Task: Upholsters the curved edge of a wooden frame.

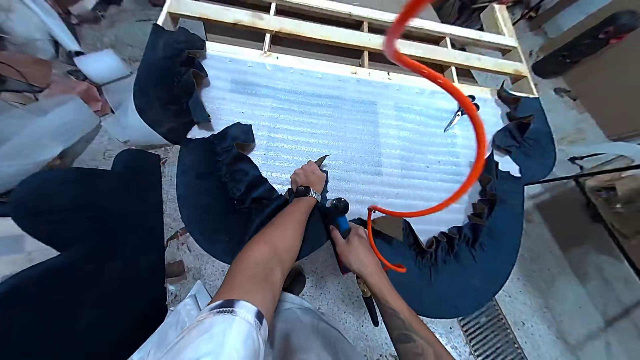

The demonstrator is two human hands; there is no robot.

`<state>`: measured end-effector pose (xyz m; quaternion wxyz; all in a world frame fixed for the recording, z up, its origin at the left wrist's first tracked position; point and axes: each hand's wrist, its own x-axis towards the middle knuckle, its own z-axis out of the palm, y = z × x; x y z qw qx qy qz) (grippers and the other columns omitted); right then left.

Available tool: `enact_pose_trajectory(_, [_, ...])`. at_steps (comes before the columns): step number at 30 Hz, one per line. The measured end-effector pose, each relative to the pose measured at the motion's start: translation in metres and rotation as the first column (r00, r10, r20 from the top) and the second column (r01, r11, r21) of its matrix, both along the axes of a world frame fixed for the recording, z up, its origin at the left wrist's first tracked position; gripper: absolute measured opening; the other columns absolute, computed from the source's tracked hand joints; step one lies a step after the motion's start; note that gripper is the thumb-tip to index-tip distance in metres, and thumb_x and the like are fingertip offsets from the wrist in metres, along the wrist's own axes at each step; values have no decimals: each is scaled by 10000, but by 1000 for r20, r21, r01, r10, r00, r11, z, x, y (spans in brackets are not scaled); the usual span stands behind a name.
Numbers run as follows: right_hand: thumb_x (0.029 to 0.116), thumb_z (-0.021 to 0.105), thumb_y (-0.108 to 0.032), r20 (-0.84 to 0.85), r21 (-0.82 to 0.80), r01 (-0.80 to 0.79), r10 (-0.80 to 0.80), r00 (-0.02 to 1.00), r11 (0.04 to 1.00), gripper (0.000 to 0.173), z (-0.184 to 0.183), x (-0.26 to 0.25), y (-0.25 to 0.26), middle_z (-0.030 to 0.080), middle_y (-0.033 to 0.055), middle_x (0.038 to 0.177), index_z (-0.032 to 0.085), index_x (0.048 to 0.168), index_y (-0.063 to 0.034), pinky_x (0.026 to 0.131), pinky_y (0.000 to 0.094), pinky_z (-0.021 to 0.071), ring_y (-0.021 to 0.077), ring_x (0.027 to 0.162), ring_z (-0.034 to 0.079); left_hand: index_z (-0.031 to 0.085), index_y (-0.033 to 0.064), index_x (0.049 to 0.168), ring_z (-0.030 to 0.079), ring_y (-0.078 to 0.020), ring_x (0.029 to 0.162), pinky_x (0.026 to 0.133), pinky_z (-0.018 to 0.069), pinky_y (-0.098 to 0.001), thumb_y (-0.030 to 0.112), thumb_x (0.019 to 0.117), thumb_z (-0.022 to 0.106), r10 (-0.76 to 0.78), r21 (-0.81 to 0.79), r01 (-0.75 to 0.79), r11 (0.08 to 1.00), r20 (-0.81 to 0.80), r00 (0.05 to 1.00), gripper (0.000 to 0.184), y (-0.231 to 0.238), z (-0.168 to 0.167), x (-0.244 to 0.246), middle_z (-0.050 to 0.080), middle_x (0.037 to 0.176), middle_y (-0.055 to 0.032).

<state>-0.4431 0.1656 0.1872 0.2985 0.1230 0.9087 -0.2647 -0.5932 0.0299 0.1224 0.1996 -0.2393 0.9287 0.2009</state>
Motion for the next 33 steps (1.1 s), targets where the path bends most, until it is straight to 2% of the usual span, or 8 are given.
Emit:
enact_pose_trajectory(2, [1001,535,-575,33,42,-1,0,999,999,547,2,5,-3,670,131,1198,637,1302,-130,934,528,544,290,1112,658,715,52,1019,716,-386,1004,790,566,-606,360,928,586,-110,45,109,993,9,994,347,-12,1,-1,738,1027,-186])
enact_pose_trajectory(7, [976,585,-518,-150,23,-74,76,986,997,405,6,16,-20,715,24,867,736,1051,-150,798,422,581,166,834,700,729,47,991,709,-398,995,811,558,-637,270,921,590,-525,98,531,842,-79,847,272,-52,-18,-19,733,997,-195])
enact_pose_trajectory(11, [956,635,-454,-163,33,-27,32,986,999,306,2,13,-34,674,-6,717,711,865,-171,672,430,566,152,705,680,725,51,1036,715,-398,987,812,562,-636,261,921,597,-572,137,582,801,-111,813,271,-54,-19,-16,736,996,-193])
enact_pose_trajectory(19, [964,596,-528,-86,52,-8,12,996,999,401,5,32,-55,625,-10,661,696,847,-158,609,398,552,144,618,640,712,59,1030,711,-386,985,807,562,-621,300,918,589,-612,185,635,750,-170,772,293,-62,-23,-18,732,987,-179])
enact_pose_trajectory(24, [960,617,-498,-87,22,-17,19,996,1000,384,4,38,-71,686,17,752,725,904,-134,707,429,581,159,716,685,726,60,1032,710,-391,997,814,561,-628,271,925,580,-621,209,645,735,-174,764,278,-66,-20,-18,733,998,-188])
enact_pose_trajectory(27, [941,627,-512,-256,81,16,6,967,997,364,2,41,-59,667,-13,701,731,888,-168,646,430,578,146,658,665,725,53,1009,712,-378,1013,843,568,-613,398,1044,475,-594,286,618,732,-175,785,428,-68,-24,-24,732,1007,-193])
enact_pose_trajectory(30, [924,662,-417,-475,224,83,35,879,971,330,-1,37,-28,712,69,731,756,1069,-136,631,537,584,257,676,708,715,-12,1009,702,-365,962,890,542,-618,595,1049,449,-482,656,470,591,-180,858,664,-96,-8,-18,712,968,-225])
enact_pose_trajectory(33, [902,636,-398,-481,316,77,90,872,946,473,-12,13,16,739,156,881,671,1321,-182,675,638,564,381,797,722,726,77,1179,708,-331,1054,964,540,-624,744,883,619,-697,581,609,540,-97,711,738,-141,26,14,736,1082,-178])
